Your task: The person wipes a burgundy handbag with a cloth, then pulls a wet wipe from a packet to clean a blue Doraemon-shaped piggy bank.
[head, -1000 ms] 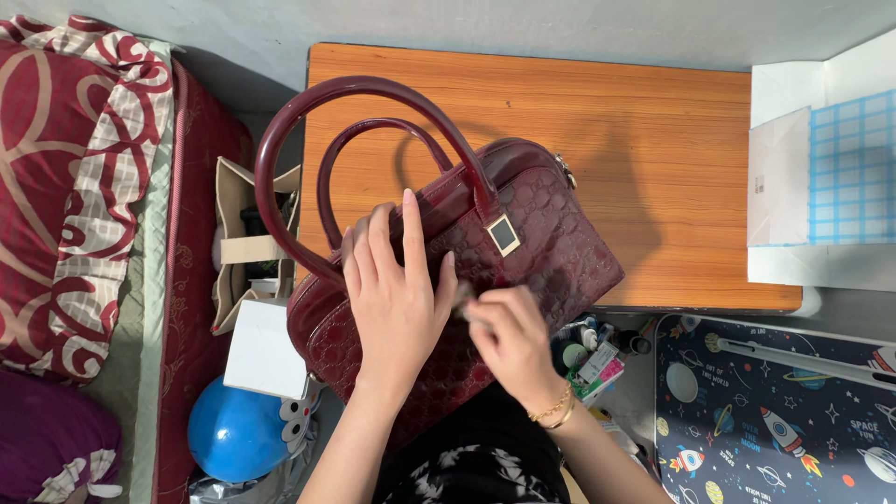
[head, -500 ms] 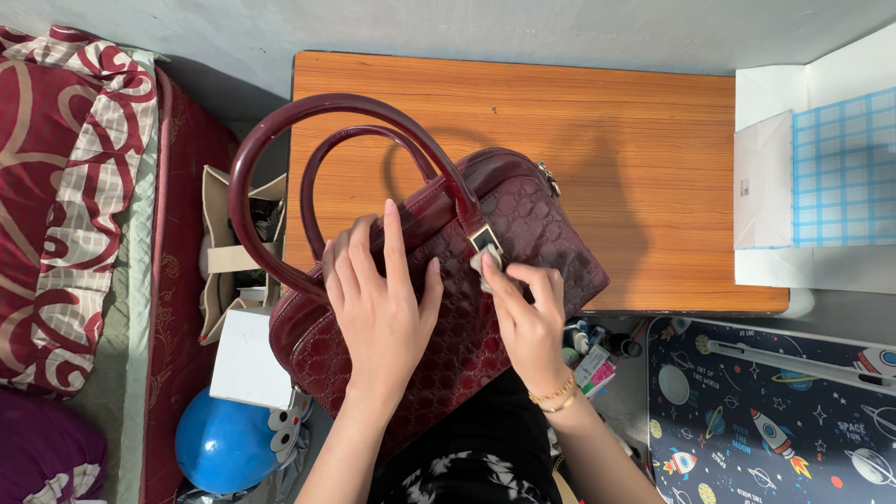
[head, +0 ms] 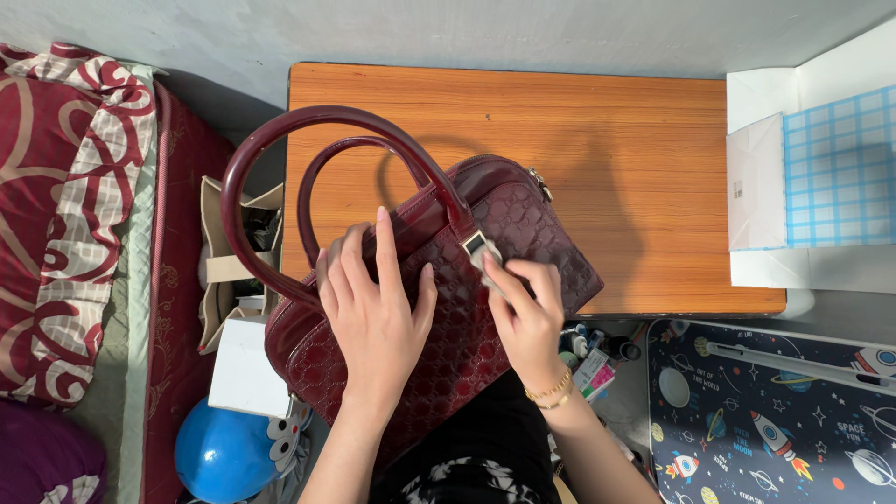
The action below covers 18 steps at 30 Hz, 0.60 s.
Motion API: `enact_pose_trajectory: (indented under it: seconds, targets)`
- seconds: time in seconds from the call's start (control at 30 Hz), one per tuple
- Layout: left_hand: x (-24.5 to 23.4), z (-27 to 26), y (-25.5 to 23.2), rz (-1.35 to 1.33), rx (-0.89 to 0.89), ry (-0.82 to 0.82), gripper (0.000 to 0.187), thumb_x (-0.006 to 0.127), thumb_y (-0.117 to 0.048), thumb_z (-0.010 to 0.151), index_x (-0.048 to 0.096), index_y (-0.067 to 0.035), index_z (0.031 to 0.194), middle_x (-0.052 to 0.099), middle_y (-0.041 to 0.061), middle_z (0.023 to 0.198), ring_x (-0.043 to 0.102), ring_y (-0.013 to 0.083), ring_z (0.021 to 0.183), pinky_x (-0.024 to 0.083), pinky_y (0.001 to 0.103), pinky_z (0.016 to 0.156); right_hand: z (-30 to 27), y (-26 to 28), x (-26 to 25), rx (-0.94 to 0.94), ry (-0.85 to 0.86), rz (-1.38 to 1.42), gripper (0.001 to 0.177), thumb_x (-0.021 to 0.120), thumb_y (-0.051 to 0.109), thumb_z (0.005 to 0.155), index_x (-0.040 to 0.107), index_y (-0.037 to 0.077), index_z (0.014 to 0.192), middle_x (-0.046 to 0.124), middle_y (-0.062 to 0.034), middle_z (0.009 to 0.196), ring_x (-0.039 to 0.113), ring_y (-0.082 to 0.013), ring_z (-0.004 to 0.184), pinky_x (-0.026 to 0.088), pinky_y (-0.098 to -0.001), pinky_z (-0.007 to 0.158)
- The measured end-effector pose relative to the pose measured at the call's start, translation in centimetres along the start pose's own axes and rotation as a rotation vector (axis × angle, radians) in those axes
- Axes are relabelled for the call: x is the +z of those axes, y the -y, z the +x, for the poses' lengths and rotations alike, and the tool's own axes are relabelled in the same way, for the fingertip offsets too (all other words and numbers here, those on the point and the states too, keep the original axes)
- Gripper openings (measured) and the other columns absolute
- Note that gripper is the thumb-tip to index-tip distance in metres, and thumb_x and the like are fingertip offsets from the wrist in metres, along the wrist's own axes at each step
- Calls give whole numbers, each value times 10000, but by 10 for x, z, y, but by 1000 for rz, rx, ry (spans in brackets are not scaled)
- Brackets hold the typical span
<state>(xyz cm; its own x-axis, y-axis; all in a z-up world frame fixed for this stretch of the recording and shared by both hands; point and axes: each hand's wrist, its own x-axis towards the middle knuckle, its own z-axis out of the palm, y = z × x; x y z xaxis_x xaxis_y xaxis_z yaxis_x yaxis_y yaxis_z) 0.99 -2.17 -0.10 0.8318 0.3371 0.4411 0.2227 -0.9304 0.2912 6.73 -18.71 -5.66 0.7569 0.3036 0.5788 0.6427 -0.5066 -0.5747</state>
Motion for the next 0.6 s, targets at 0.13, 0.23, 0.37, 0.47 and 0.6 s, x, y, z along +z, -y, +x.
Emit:
enact_pose_trajectory:
  seconds: [0.13,0.23,0.37,0.47,0.6]
  targets:
    - [-1,4,-3,-17,-18,-3,755,758,-314,919,429,-12,1528,506,234,1368,497,422,1270,343,570,1156,-6,-12,-10,213,-38,38,368,737,-90,794,757,86,1117,629,-67,987,603,-198,818,504,-320,701]
    - [-1,4,-9,-10,-31,-3,761,758,-343,920,429,-7,1518,504,234,1348,497,409,1258,329,595,1158,18,-25,-5,262,-112,67,306,755,-78,881,750,72,1148,631,-85,1029,594,-195,817,485,-319,698]
    - [0,8,-11,-17,-47,2,764,755,-360,920,434,-5,1515,500,236,1331,490,412,1236,338,592,1151,49,-20,10,41,-37,38,387,719,-78,873,750,102,1214,631,-68,1095,585,-241,978,513,-347,851]
    - [4,14,-8,-23,-71,34,744,746,-371,938,451,-10,1517,508,232,1323,495,411,1194,377,544,1066,50,-16,7,-70,57,-42,398,733,-51,857,762,105,1222,622,-52,1078,557,-255,988,480,-387,886]
    - [12,21,-13,64,-15,38,703,737,-438,939,492,-46,1469,541,146,1269,529,337,1146,374,541,1025,31,-21,-9,-70,133,-65,393,725,-56,838,782,96,1196,637,-45,1075,537,-262,953,468,-389,871]
